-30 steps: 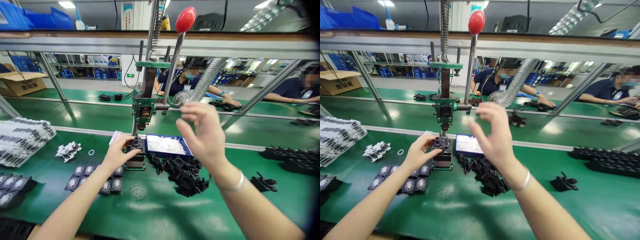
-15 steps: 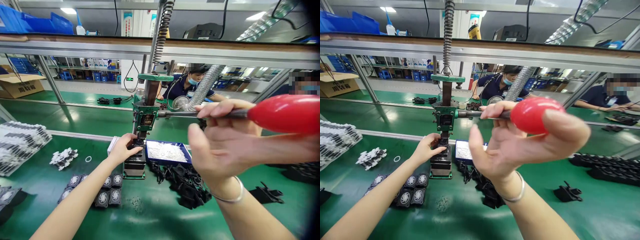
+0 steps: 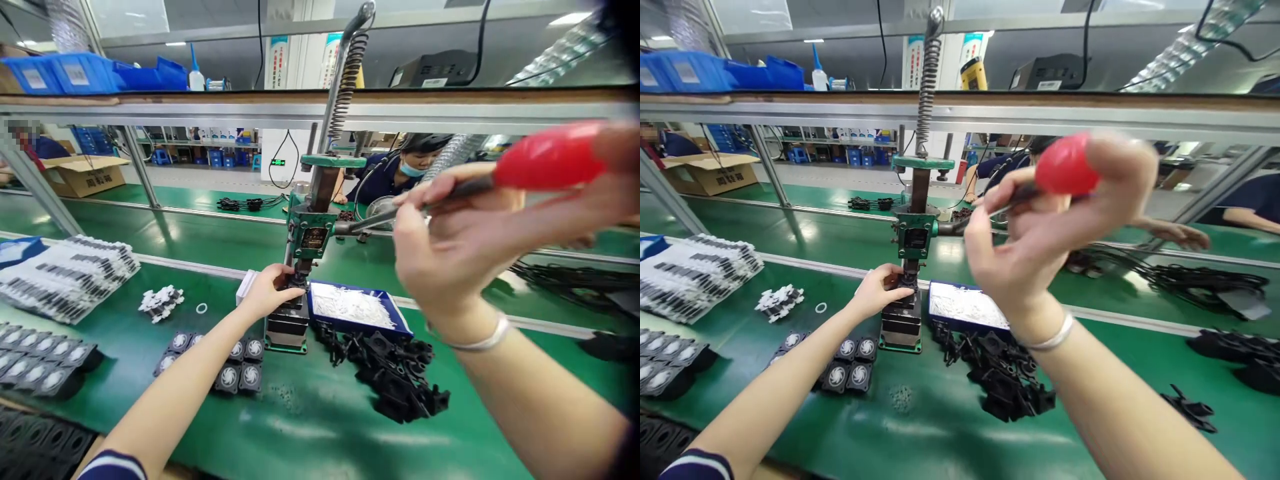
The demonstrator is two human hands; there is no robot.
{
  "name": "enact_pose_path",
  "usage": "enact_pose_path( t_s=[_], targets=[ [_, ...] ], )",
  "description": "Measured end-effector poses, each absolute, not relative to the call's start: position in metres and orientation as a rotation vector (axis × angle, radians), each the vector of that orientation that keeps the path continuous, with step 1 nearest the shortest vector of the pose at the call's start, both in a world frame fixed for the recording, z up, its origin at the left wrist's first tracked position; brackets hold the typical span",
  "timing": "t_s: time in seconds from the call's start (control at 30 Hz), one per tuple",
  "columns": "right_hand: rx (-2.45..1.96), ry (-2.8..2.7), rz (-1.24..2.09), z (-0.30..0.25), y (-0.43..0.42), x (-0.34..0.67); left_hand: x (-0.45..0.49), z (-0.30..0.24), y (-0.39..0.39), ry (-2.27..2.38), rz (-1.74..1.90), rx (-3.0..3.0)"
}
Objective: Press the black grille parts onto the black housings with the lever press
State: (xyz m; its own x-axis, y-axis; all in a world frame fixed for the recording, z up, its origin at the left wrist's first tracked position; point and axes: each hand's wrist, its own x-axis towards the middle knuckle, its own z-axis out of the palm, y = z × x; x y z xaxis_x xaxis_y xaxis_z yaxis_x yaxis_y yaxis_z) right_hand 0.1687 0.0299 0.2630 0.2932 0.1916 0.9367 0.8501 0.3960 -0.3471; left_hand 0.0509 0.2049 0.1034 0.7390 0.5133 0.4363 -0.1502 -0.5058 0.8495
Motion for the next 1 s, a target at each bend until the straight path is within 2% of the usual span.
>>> enact_pose_path(
  t_s=[0.13, 0.3, 0.37, 0.47, 0.6, 0.73, 0.83, 1.0],
  targets=[
    [-1.314, -1.453, -0.663, 0.254, 0.014, 0.169, 0.036, 0.106, 0.177, 0.345, 0.907, 1.933],
    [-1.715, -1.566, -0.148, 0.132, -0.011, 0.13, 0.004, 0.088, 0.11, 0.21, 1.281, 2.166],
    [-1.732, -1.464, -0.152, 0.09, -0.018, 0.114, 0.003, 0.074, 0.09, 0.194, 1.413, 2.225],
    [-1.77, -1.266, -0.277, 0.063, -0.03, 0.098, 0.009, 0.056, 0.071, 0.192, 1.524, 2.254],
    [-1.826, -1.151, -0.331, 0.065, -0.054, 0.102, 0.013, 0.049, 0.049, 0.121, 1.332, 2.291],
    [-2.117, -0.763, -0.585, 0.054, -0.103, 0.17, 0.015, 0.027, 0.046, 0.057, 1.097, 2.395],
    [-2.333, -0.377, -0.706, 0.033, -0.162, 0.229, 0.015, 0.002, 0.045, -0.071, 1.029, 2.457],
    [-2.395, -0.209, -0.734, -0.013, -0.213, 0.285, 0.013, -0.024, 0.039, -0.243, 0.893, 2.547]
  ],
)
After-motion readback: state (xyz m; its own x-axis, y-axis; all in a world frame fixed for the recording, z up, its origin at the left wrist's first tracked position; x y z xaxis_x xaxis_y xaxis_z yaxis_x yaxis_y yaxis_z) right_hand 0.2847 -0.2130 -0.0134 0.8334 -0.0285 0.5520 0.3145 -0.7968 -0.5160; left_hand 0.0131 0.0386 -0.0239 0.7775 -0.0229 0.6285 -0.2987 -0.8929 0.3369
